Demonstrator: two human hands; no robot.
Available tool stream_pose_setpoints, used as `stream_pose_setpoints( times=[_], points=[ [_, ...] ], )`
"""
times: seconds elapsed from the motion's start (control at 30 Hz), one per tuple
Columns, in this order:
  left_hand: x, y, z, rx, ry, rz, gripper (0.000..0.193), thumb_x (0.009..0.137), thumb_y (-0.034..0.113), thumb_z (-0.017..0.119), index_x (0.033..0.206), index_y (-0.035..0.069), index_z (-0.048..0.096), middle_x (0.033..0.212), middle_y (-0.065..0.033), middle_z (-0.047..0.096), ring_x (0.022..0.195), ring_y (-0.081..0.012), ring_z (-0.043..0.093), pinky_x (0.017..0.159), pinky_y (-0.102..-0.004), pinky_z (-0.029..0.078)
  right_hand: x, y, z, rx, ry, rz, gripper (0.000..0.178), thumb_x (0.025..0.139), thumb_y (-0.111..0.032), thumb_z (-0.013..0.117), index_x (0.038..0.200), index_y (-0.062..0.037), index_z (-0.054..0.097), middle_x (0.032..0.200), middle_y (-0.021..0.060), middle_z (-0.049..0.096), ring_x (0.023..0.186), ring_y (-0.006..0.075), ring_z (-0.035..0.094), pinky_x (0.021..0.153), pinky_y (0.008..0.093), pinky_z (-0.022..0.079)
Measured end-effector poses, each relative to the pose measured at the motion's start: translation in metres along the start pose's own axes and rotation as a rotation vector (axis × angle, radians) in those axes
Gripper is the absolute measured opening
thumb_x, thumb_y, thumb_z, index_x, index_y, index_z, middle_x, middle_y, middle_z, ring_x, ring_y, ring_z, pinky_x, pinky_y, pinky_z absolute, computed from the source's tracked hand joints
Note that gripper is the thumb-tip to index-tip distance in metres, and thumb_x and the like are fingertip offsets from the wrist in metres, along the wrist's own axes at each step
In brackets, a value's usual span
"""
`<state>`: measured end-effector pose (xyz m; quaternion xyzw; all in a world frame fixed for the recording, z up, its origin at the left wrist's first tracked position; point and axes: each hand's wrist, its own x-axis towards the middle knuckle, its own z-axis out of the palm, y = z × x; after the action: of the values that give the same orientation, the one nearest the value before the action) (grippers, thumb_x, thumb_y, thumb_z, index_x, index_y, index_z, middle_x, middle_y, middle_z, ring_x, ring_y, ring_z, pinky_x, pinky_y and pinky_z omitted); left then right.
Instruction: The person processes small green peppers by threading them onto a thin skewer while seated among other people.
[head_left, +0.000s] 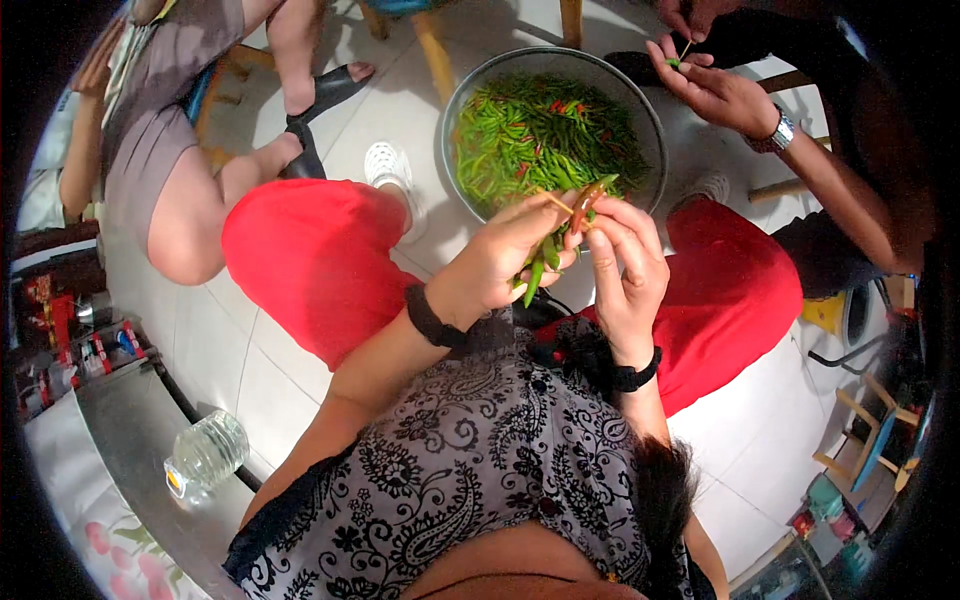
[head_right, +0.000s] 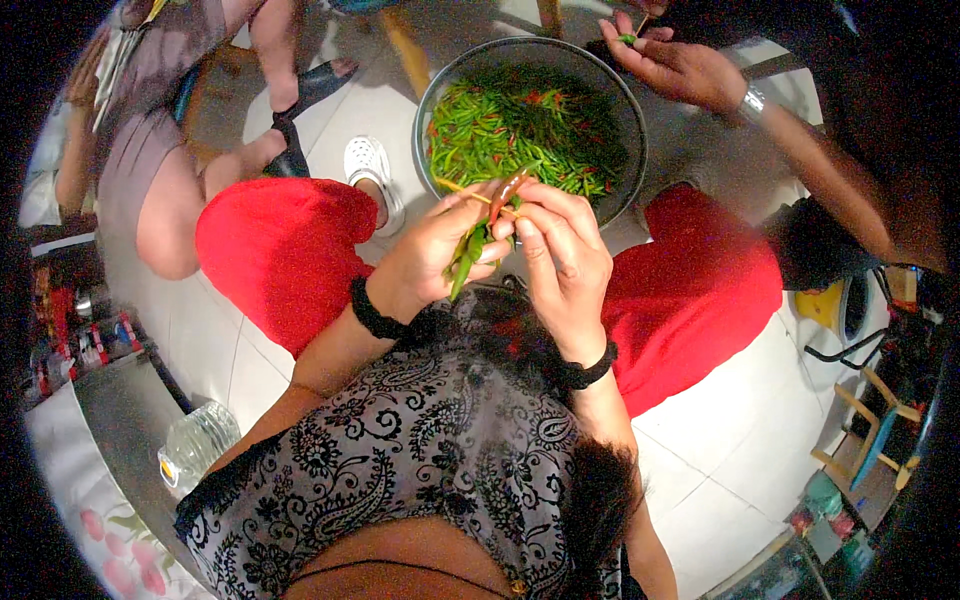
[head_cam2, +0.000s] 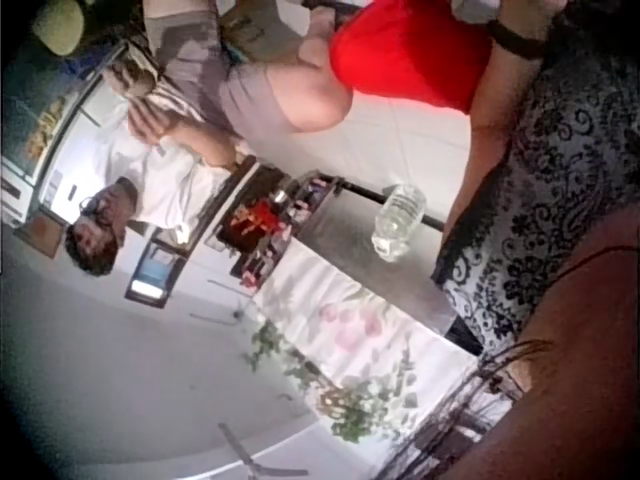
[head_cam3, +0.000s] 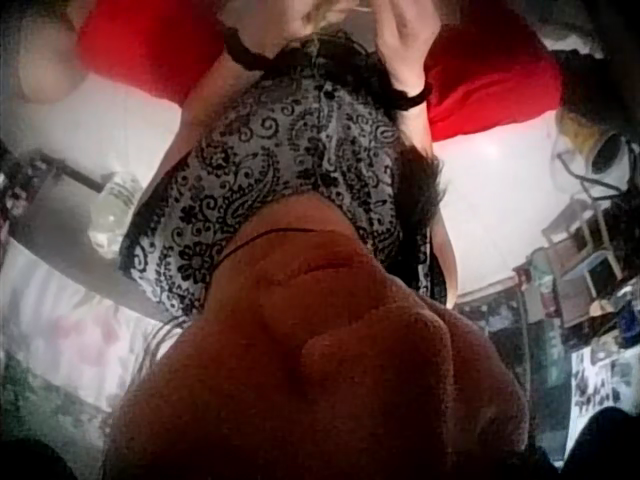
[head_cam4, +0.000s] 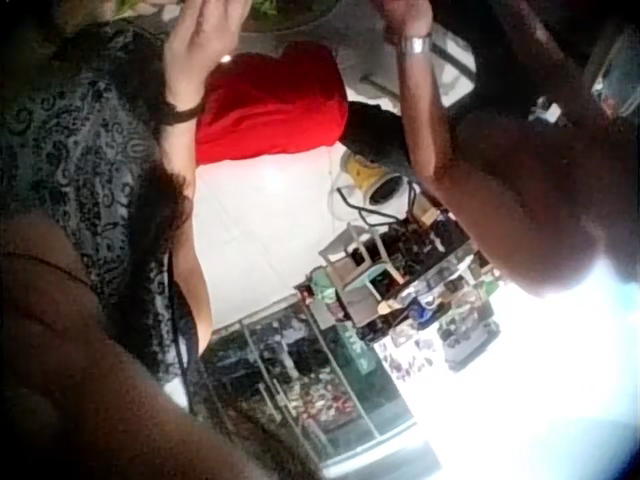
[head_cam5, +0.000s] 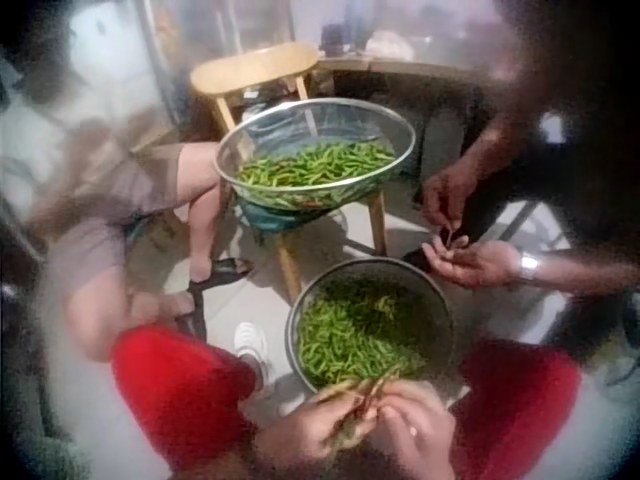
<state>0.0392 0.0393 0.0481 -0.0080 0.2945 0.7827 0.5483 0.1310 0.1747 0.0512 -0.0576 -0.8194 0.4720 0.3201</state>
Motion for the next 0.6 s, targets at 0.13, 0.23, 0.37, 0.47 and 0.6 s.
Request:
stream_pose_setpoints(
  times=[0.13, 0.23, 0.37, 0.47, 0.6],
  points=[
    [0.005, 0.001, -0.003, 0.302, 0.176, 0.168, 0.031, 0.103, 0.030, 0.052, 0.122, 0.007, 0.058, 0.088, -0.0004, 0.064, 0.066, -0.0050, 0.053, 0.048, -0.0167, 0.040, -0.005, 0.002, 0.003, -0.052, 0.123, 0.118, 0.012, 0.097, -0.008, 0.058, 0.100, 0.0003, 0.067, 0.100, 0.0084, 0.067, 0.093, 0.0169, 0.061, 0.084, 0.0290, 0.047],
    [0.007, 0.004, -0.008, 0.366, 0.282, 0.223, 0.028, 0.101, 0.030, 0.056, 0.118, 0.008, 0.061, 0.094, -0.0034, 0.068, 0.067, -0.0022, 0.053, 0.048, -0.0162, 0.041, -0.008, -0.002, 0.003, -0.179, 0.101, 0.088, 0.013, 0.098, -0.009, 0.057, 0.098, 0.0002, 0.066, 0.086, 0.0032, 0.065, 0.078, 0.0099, 0.056, 0.070, 0.0240, 0.044],
    [0.003, 0.006, -0.007, 0.453, 0.374, 0.311, 0.030, 0.099, 0.028, 0.060, 0.122, 0.009, 0.062, 0.089, -0.0012, 0.067, 0.068, -0.0016, 0.053, 0.049, -0.0154, 0.039, -0.010, -0.009, 0.002, -0.255, 0.010, 0.092, 0.014, 0.098, -0.010, 0.057, 0.095, -0.0004, 0.067, 0.077, 0.0015, 0.062, 0.068, 0.0070, 0.052, 0.061, 0.0226, 0.041],
    [0.005, 0.010, -0.007, 0.508, 0.446, 0.333, 0.033, 0.098, 0.028, 0.063, 0.124, 0.009, 0.063, 0.088, 0.0004, 0.066, 0.069, -0.0014, 0.054, 0.049, -0.0156, 0.038, -0.006, -0.016, -0.001, -0.153, -0.044, 0.321, 0.015, 0.098, -0.011, 0.058, 0.093, -0.0010, 0.067, 0.071, 0.0017, 0.060, 0.064, 0.0069, 0.051, 0.058, 0.0233, 0.040],
    [0.004, 0.007, -0.009, 0.547, 0.471, 0.366, 0.036, 0.095, 0.028, 0.066, 0.125, 0.008, 0.063, 0.090, 0.0003, 0.067, 0.073, -0.0018, 0.057, 0.050, -0.0164, 0.039, -0.015, -0.005, 0.002, -0.186, 0.001, 0.299, 0.016, 0.097, -0.013, 0.059, 0.092, -0.0014, 0.068, 0.065, 0.0015, 0.057, 0.059, 0.0067, 0.049, 0.054, 0.0240, 0.039]
  ],
)
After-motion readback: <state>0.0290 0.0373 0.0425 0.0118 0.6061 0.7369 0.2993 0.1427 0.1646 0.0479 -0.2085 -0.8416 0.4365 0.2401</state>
